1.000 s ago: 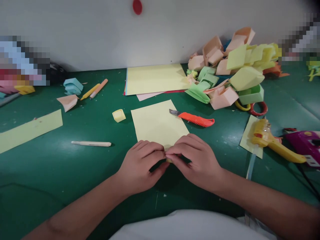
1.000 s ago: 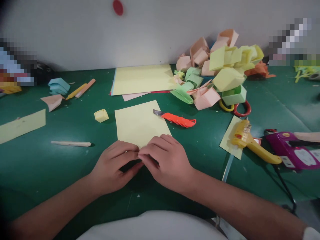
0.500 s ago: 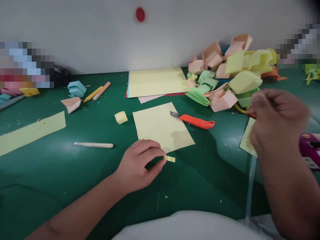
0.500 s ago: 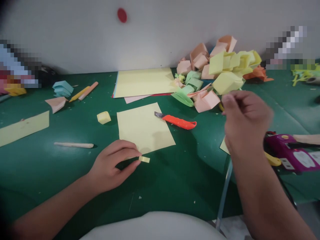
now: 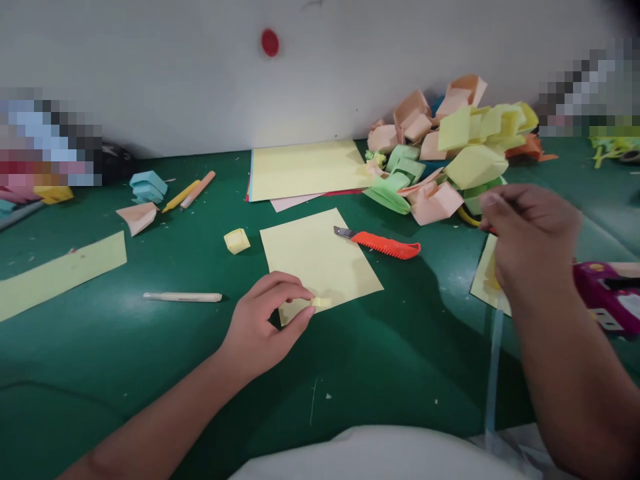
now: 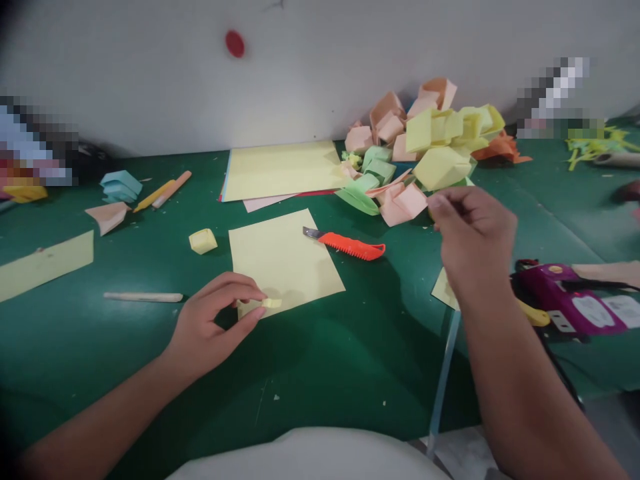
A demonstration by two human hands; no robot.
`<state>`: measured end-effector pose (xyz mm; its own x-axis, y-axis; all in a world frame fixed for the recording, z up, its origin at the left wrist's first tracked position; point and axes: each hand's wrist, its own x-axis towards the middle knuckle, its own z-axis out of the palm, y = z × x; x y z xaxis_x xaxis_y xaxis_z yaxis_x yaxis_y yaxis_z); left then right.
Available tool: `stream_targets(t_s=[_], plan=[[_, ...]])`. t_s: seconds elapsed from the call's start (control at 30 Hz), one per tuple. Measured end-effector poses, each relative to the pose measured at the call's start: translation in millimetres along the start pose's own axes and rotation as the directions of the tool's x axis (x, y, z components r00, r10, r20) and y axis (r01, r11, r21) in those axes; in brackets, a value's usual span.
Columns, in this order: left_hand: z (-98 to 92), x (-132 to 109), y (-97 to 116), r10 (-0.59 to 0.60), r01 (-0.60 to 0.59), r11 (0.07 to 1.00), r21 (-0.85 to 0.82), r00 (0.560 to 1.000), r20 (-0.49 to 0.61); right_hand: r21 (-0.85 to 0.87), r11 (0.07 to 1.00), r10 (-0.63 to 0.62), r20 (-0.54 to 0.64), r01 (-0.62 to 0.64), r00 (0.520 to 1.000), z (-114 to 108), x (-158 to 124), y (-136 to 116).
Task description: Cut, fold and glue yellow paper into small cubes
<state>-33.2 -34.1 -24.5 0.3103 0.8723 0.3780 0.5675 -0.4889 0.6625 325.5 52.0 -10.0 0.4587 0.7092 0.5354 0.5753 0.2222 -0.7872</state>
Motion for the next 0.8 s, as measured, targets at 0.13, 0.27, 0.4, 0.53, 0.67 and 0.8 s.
stream_targets(t_s=[0.13, 0.27, 0.4, 0.53, 0.67, 0.8], plan=[[-0.1, -0.3, 1.0, 0.012, -0.012, 1.0, 0.011, 1.0, 0.001, -0.032, 0.995, -0.085, 0.276, 0.098, 0.957, 6.1, -19.5, -15.8], [0.0, 0.2, 1.8, 0.03, -0.03, 0.999, 0.013, 1.0, 0.0, -0.024, 0.988, -0.115, 0.527, 0.15, 0.842, 11.2, -36.6, -30.9], [0.6, 0.8, 3.4, 0.051, -0.051, 0.999, 0.014, 0.999, -0.004, -0.016, 0.964, -0.176, 0.712, 0.266, 0.679, 16.0, -50.3, -43.3], [1.1, 0.4, 4.0, 0.062, -0.062, 0.998, 0.018, 0.998, 0.002, 0.025, 0.929, -0.23, 0.821, 0.369, 0.523, 17.9, -55.3, -49.7], [1.1, 0.1, 3.7, 0.064, -0.064, 0.998, 0.025, 0.998, 0.008, 0.086, 0.914, -0.277, 0.845, 0.396, 0.458, 14.5, -49.5, -46.5], [0.6, 1.2, 4.4, 0.064, -0.064, 0.997, 0.031, 0.998, 0.008, 0.054, 0.892, -0.315, 0.785, 0.448, 0.533, 8.1, -38.7, -35.5]])
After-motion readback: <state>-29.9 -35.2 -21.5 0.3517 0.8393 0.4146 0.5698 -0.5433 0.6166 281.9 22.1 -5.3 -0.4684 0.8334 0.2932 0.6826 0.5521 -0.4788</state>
